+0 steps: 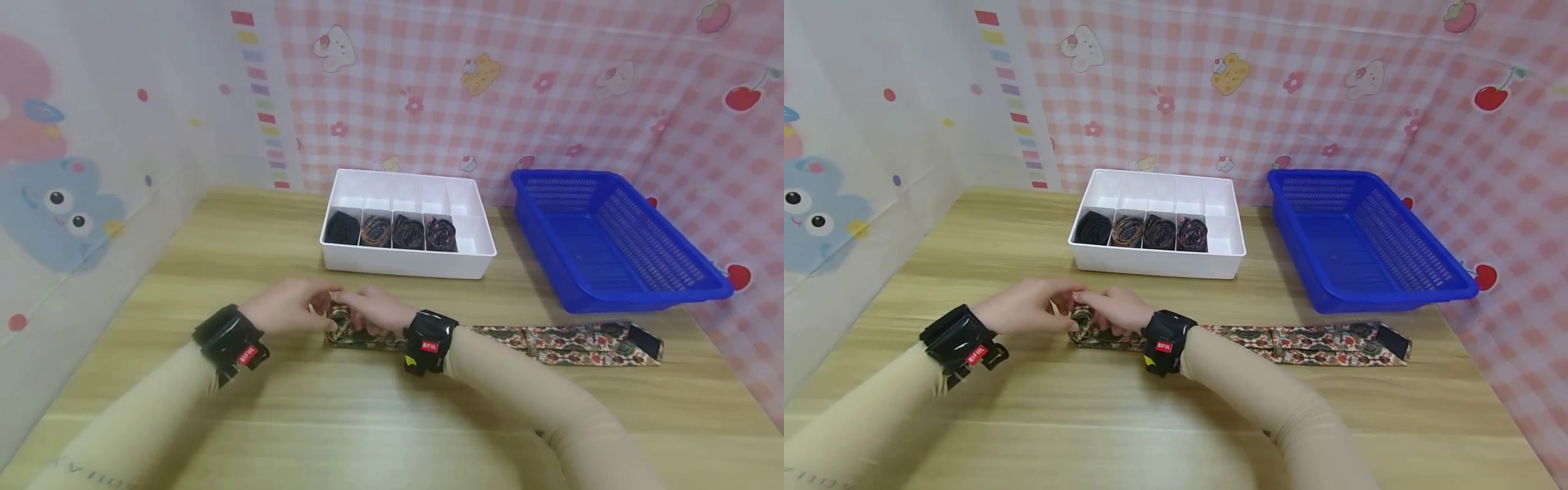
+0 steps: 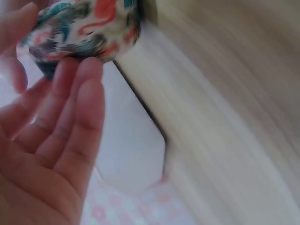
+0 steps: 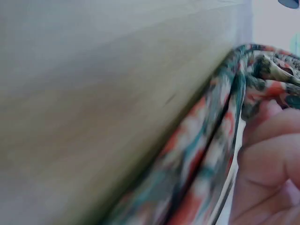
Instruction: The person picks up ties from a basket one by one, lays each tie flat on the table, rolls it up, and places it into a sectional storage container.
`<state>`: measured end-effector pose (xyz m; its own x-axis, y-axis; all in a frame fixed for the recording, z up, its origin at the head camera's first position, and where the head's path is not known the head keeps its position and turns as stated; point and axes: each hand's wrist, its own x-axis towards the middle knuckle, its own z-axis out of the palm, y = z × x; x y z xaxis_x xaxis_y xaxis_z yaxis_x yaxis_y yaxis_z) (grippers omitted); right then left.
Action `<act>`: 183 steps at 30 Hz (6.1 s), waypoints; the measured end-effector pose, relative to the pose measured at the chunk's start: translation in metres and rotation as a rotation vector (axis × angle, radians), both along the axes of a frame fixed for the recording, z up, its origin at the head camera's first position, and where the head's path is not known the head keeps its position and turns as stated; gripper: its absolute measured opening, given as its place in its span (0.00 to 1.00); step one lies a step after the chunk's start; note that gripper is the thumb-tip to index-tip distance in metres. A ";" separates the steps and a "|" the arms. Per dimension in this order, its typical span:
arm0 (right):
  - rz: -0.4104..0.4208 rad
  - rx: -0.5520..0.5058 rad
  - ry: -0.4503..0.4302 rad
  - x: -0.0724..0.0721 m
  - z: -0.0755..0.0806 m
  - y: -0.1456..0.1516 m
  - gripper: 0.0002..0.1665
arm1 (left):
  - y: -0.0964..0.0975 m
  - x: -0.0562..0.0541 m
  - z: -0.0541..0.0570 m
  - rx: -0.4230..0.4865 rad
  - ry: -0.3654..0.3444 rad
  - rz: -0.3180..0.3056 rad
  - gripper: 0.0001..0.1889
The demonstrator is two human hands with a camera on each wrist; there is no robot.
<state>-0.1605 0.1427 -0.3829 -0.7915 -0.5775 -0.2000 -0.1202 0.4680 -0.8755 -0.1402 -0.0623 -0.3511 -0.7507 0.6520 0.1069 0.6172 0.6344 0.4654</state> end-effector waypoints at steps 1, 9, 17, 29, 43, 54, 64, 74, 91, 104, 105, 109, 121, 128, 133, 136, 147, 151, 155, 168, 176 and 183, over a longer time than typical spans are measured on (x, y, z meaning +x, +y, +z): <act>-0.005 0.015 -0.034 0.000 0.001 0.005 0.32 | 0.004 -0.001 -0.001 0.006 0.001 -0.023 0.32; -0.003 0.128 -0.078 0.001 0.000 0.034 0.29 | 0.025 -0.005 -0.022 -0.136 0.028 -0.024 0.35; -0.078 0.204 0.016 0.003 -0.010 0.042 0.25 | 0.031 -0.010 -0.030 -0.181 0.020 -0.043 0.20; -0.100 0.086 0.028 0.011 -0.012 0.036 0.17 | 0.023 -0.002 -0.018 -0.163 -0.056 -0.032 0.14; -0.133 0.029 -0.154 0.015 -0.006 0.071 0.36 | 0.050 -0.001 -0.005 0.033 -0.045 -0.111 0.35; -0.150 0.173 -0.020 0.016 -0.006 0.101 0.23 | 0.073 0.003 -0.018 -0.062 0.145 -0.211 0.11; -0.059 0.238 0.173 0.015 -0.012 0.102 0.18 | 0.089 0.012 -0.023 -0.144 0.193 -0.188 0.13; -0.094 0.162 0.153 0.017 -0.014 0.081 0.17 | 0.064 0.010 -0.030 -0.128 0.098 -0.102 0.20; -0.134 0.056 0.042 0.027 -0.006 0.059 0.35 | 0.048 0.007 0.004 0.117 0.000 -0.122 0.28; -0.146 0.228 0.104 0.027 -0.012 0.106 0.26 | 0.090 0.001 -0.019 0.194 -0.146 -0.280 0.26; -0.150 0.232 0.103 0.027 -0.013 0.109 0.25 | 0.093 0.000 -0.021 0.178 -0.138 -0.280 0.25; -0.155 0.231 0.092 0.027 -0.013 0.118 0.22 | 0.103 -0.001 -0.026 0.130 -0.095 -0.279 0.24; -0.107 0.148 0.139 0.025 -0.010 0.110 0.20 | 0.082 -0.012 -0.025 0.164 -0.119 -0.217 0.21; -0.165 0.081 0.066 0.027 -0.018 0.112 0.15 | 0.086 -0.006 -0.041 -0.080 0.045 -0.190 0.36; -0.156 0.048 0.055 0.027 -0.017 0.112 0.14 | 0.087 -0.003 -0.037 -0.079 0.040 -0.150 0.30; -0.153 0.033 0.038 0.027 -0.016 0.109 0.13 | 0.084 -0.002 -0.031 -0.081 0.022 -0.154 0.28; -0.181 -0.140 -0.152 0.027 -0.015 0.085 0.10 | 0.071 0.002 0.000 -0.080 0.079 -0.141 0.35; -0.156 -0.178 -0.249 0.026 -0.012 0.085 0.21 | 0.073 0.005 0.006 -0.062 0.074 -0.162 0.38; -0.141 -0.161 -0.289 0.026 -0.008 0.089 0.31 | 0.078 0.007 0.008 -0.015 0.033 -0.193 0.42; -0.246 0.009 -0.148 0.027 -0.010 0.134 0.27 | 0.102 0.009 -0.009 0.024 0.111 -0.263 0.19; -0.253 0.081 -0.048 0.023 -0.017 0.147 0.20 | 0.117 0.010 -0.024 -0.047 0.194 -0.301 0.15; -0.239 0.069 -0.057 0.020 -0.017 0.147 0.20 | 0.113 0.010 -0.025 -0.038 0.139 -0.275 0.18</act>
